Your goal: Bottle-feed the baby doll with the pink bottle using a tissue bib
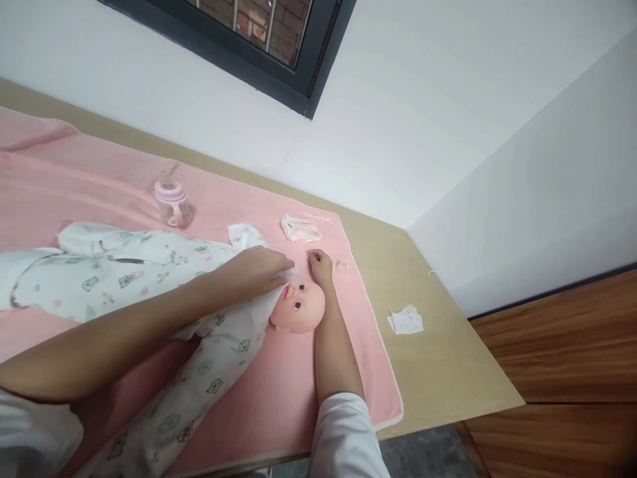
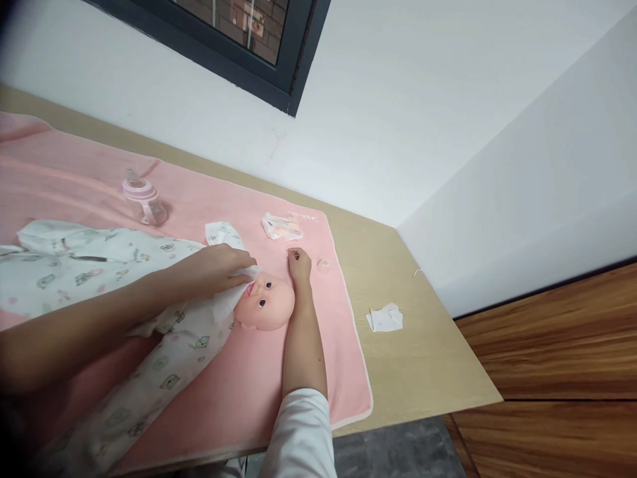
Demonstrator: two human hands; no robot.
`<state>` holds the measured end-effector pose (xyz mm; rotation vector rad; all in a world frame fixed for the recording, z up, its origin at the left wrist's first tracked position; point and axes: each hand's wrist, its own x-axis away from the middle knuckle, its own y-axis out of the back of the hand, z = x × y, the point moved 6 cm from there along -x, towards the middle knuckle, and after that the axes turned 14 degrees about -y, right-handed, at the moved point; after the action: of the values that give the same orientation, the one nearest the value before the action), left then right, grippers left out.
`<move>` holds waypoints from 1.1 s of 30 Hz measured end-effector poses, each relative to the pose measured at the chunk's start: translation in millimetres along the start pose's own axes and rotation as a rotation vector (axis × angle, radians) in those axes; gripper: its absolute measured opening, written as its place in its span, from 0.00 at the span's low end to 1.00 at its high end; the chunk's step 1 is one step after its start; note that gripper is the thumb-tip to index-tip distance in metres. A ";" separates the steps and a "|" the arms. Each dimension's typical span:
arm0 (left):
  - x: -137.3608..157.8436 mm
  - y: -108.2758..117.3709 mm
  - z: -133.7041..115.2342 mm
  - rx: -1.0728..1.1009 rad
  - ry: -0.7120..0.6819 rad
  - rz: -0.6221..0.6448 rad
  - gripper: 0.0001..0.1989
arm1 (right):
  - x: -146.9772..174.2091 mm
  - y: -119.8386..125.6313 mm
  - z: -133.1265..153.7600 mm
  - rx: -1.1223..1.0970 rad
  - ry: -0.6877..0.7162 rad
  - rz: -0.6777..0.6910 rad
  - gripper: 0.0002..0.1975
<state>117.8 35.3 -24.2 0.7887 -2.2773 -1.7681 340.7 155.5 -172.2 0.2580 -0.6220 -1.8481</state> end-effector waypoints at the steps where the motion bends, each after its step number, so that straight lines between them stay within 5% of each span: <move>1: -0.3 -0.2 0.1 0.001 -0.004 -0.009 0.09 | 0.4 0.1 0.4 0.000 0.000 0.001 0.11; 21: -1.4 -6.7 15.6 -0.009 0.048 -0.098 0.09 | 0.4 -0.2 -0.3 -0.018 -0.006 0.012 0.12; 33: 2.9 -10.0 0.7 0.101 0.045 0.048 0.07 | 3.5 2.9 2.3 -0.038 0.051 -0.003 0.12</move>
<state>118.2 32.9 -34.3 0.7758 -2.3513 -1.6098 340.7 152.3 -168.4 0.2802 -0.5508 -1.8487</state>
